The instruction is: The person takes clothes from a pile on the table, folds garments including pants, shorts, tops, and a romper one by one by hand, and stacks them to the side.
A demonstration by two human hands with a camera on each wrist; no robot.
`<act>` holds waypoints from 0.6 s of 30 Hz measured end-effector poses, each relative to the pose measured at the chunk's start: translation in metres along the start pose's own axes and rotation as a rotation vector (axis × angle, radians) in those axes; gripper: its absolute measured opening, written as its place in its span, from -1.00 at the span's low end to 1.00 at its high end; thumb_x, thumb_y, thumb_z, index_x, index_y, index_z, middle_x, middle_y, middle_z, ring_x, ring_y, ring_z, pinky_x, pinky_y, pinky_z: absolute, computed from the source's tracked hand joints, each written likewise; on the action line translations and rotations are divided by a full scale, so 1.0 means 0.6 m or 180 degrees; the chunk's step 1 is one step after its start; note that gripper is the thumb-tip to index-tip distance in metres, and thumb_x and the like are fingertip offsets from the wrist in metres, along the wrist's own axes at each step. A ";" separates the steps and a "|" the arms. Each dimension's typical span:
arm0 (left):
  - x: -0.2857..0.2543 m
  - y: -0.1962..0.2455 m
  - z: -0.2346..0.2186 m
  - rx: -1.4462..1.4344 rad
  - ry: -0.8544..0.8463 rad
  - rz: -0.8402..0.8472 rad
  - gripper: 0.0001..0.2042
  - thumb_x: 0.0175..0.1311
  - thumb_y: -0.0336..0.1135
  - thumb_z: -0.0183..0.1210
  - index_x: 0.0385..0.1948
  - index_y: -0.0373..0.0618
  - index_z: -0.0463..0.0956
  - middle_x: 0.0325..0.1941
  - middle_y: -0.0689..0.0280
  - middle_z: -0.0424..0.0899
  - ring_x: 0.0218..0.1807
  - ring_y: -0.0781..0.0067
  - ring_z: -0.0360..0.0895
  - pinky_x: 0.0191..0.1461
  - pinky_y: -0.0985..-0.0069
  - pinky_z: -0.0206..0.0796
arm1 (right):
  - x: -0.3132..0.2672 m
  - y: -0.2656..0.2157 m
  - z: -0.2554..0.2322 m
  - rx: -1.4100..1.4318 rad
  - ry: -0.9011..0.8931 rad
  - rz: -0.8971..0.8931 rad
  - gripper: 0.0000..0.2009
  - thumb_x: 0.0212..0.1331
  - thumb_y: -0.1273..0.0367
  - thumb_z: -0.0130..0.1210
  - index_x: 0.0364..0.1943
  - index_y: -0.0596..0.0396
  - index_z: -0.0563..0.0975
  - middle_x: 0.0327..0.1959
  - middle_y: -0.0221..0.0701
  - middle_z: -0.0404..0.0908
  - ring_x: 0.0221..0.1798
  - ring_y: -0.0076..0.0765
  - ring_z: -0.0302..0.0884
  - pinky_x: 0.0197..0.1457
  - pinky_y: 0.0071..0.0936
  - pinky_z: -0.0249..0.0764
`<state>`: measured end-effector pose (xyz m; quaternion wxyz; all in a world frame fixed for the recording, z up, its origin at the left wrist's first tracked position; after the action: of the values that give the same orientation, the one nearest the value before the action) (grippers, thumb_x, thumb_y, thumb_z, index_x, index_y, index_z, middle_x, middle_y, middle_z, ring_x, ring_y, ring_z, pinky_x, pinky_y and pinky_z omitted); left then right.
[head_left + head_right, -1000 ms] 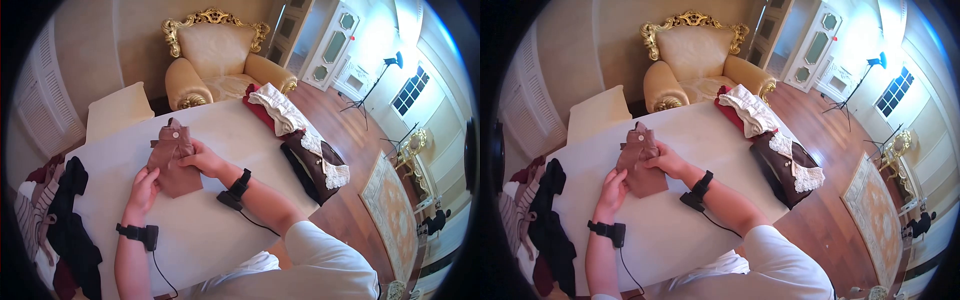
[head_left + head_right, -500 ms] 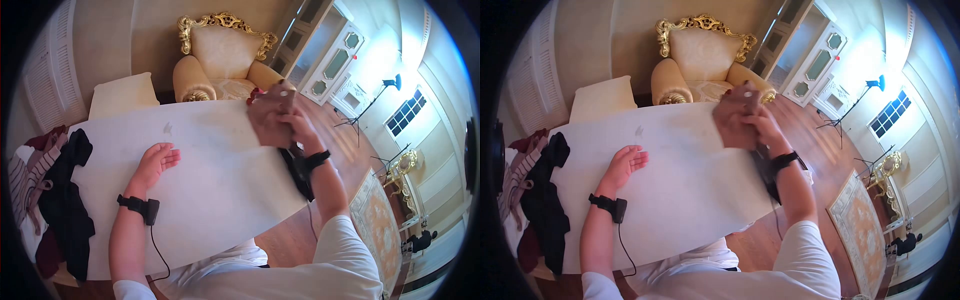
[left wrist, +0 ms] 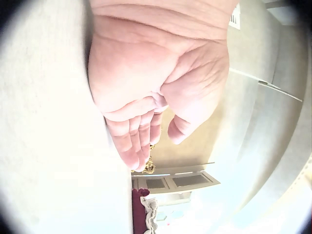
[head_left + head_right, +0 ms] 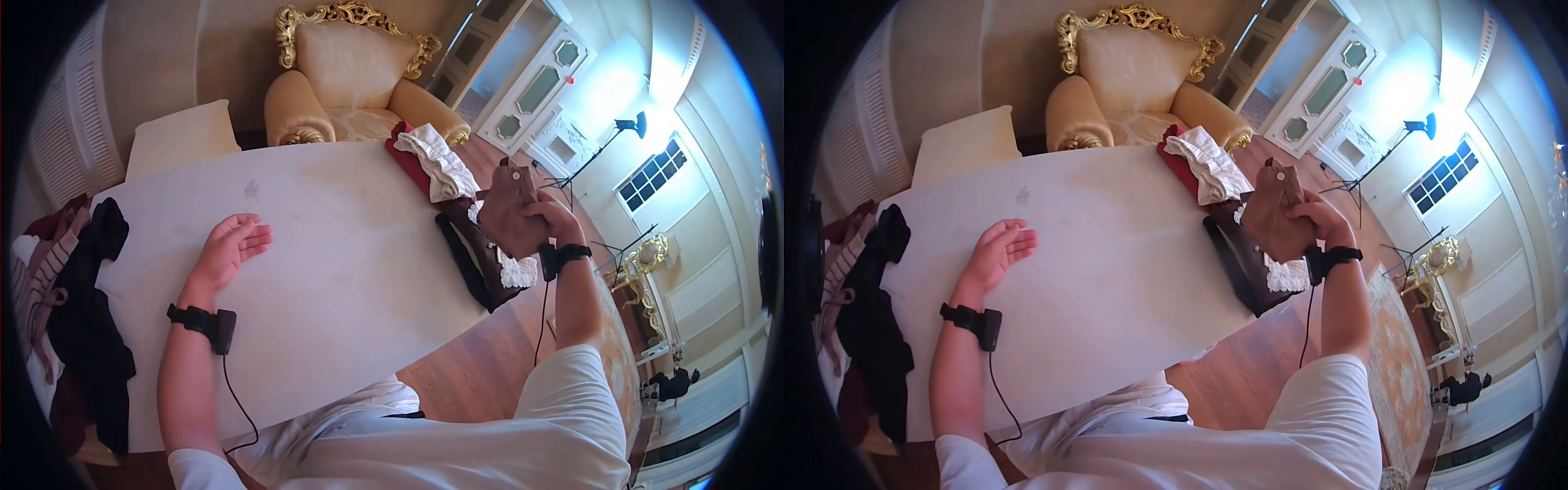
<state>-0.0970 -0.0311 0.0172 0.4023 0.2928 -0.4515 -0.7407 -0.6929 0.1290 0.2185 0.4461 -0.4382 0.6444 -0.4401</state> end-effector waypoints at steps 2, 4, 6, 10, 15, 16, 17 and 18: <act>0.002 -0.001 -0.001 0.0006 0.0022 0.0000 -0.73 0.55 -0.23 0.07 0.12 -0.16 0.46 0.09 0.10 0.67 0.13 0.28 0.65 0.26 0.36 0.50 | -0.010 0.018 -0.002 0.0097 -0.0072 0.0089 -0.59 0.06 0.60 0.24 0.06 0.12 0.57 -0.04 -0.39 0.67 0.08 -0.33 0.65 0.26 -0.35 0.56; 0.003 -0.003 -0.001 0.0003 0.0001 -0.0006 -0.73 0.55 -0.24 0.07 0.13 -0.15 0.46 0.10 0.10 0.67 0.13 0.28 0.65 0.26 0.36 0.50 | -0.006 0.047 -0.021 0.0054 0.0038 0.0400 -0.57 0.05 0.61 0.24 0.08 0.13 0.57 -0.03 -0.38 0.67 0.08 -0.34 0.65 0.25 -0.37 0.57; 0.002 -0.001 -0.001 -0.0003 -0.0005 0.0006 -0.73 0.56 -0.24 0.07 0.13 -0.15 0.46 0.10 0.10 0.67 0.13 0.29 0.65 0.26 0.36 0.50 | -0.001 0.065 -0.026 -0.0001 -0.0045 0.0491 -0.56 0.04 0.61 0.24 0.09 0.14 0.57 -0.03 -0.38 0.67 0.08 -0.34 0.65 0.25 -0.37 0.57; -0.004 0.003 0.002 -0.0024 -0.0008 0.0004 -0.73 0.53 -0.22 0.11 0.10 -0.16 0.47 0.11 0.10 0.66 0.15 0.27 0.64 0.29 0.35 0.49 | -0.001 0.066 -0.015 -0.0228 -0.0022 0.0772 -0.56 0.05 0.61 0.23 0.10 0.17 0.57 0.00 -0.35 0.67 0.09 -0.33 0.65 0.25 -0.36 0.58; -0.004 0.003 0.003 -0.0059 -0.0026 0.0011 -0.72 0.53 -0.21 0.12 0.11 -0.17 0.46 0.12 0.10 0.66 0.15 0.28 0.64 0.30 0.34 0.49 | 0.016 0.071 -0.023 -0.0551 -0.0081 0.0914 -0.53 0.05 0.56 0.25 0.13 0.14 0.54 0.05 -0.33 0.66 0.07 -0.32 0.64 0.21 -0.34 0.59; -0.004 0.003 0.003 -0.0070 -0.0031 0.0012 -0.71 0.53 -0.21 0.12 0.11 -0.17 0.46 0.12 0.10 0.66 0.15 0.27 0.64 0.30 0.34 0.49 | 0.020 0.073 -0.027 -0.0722 -0.0076 0.0950 -0.52 0.04 0.56 0.25 0.14 0.11 0.54 0.07 -0.32 0.65 0.08 -0.30 0.64 0.19 -0.34 0.59; -0.004 0.003 0.003 -0.0081 -0.0038 0.0009 -0.71 0.53 -0.22 0.12 0.12 -0.17 0.46 0.12 0.09 0.66 0.15 0.27 0.64 0.31 0.34 0.49 | 0.019 0.067 -0.022 -0.0738 -0.0081 0.0958 -0.52 0.04 0.56 0.25 0.14 0.11 0.54 0.07 -0.32 0.65 0.08 -0.30 0.64 0.19 -0.34 0.59; -0.003 0.003 0.003 -0.0099 -0.0033 0.0006 -0.71 0.53 -0.22 0.12 0.12 -0.17 0.46 0.12 0.09 0.66 0.15 0.27 0.64 0.31 0.34 0.49 | 0.013 0.056 -0.009 -0.1324 0.0188 0.1119 -0.49 0.05 0.55 0.25 0.18 0.09 0.53 0.09 -0.29 0.64 0.08 -0.29 0.64 0.17 -0.33 0.60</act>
<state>-0.0968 -0.0293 0.0195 0.4051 0.2823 -0.4423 -0.7487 -0.7056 0.1300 0.1860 0.3971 -0.3888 0.7998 -0.2268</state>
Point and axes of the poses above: each hand's wrist, its own x-axis towards the middle knuckle, its own z-axis out of the palm, y = z × x, the point moved 1 cm from there along x, towards the middle knuckle
